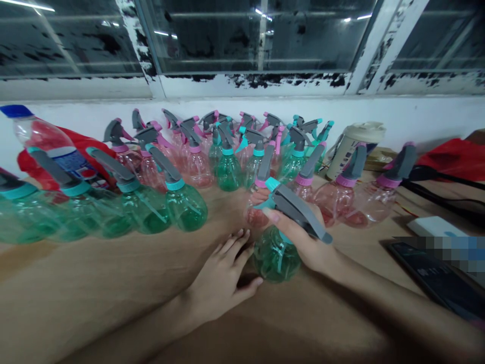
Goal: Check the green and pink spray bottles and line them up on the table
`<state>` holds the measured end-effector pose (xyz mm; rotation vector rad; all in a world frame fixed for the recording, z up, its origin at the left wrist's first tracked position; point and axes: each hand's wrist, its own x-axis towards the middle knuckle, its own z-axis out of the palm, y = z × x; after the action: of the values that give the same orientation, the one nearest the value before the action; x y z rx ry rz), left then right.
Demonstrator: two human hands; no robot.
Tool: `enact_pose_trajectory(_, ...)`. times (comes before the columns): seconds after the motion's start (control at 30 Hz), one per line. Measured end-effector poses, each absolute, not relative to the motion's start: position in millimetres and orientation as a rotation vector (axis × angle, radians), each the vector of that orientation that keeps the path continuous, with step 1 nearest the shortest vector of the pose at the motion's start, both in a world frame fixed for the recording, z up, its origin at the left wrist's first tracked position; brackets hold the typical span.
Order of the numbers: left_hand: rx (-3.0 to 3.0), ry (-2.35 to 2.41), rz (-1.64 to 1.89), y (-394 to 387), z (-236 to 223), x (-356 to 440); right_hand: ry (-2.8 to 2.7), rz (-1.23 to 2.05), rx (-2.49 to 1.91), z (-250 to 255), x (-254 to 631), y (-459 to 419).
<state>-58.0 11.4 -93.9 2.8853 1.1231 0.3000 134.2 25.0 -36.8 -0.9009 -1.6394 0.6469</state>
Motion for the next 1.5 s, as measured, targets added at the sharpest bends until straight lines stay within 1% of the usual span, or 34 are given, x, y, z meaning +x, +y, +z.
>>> enact_pose_trajectory(0.47, 2.900, 1.134, 0.283, 11, -94, -59, -1.645, 0.661, -0.911, -33, 133, 24)
enact_pose_trajectory(0.63, 2.901, 1.131, 0.271, 11, -94, -58, -1.675, 0.728, -0.878, -31, 134, 27)
enact_pose_trajectory(0.9, 2.840, 1.139, 0.335, 12, -96, -59, -1.700, 0.659, -0.941, -32, 137, 27)
enact_pose_trajectory(1.17, 2.769, 1.157, 0.372, 11, -96, -58, -1.664, 0.897, -0.767, -33, 139, 30)
enact_pose_trajectory(1.4, 2.723, 1.150, 0.454, 9, -95, -60, -1.614, 0.868, -0.737, -41, 140, 29)
enact_pose_trajectory(1.5, 2.704, 1.125, 0.528, 8, -95, -60, -1.617, 0.803, -0.733, -47, 139, 29)
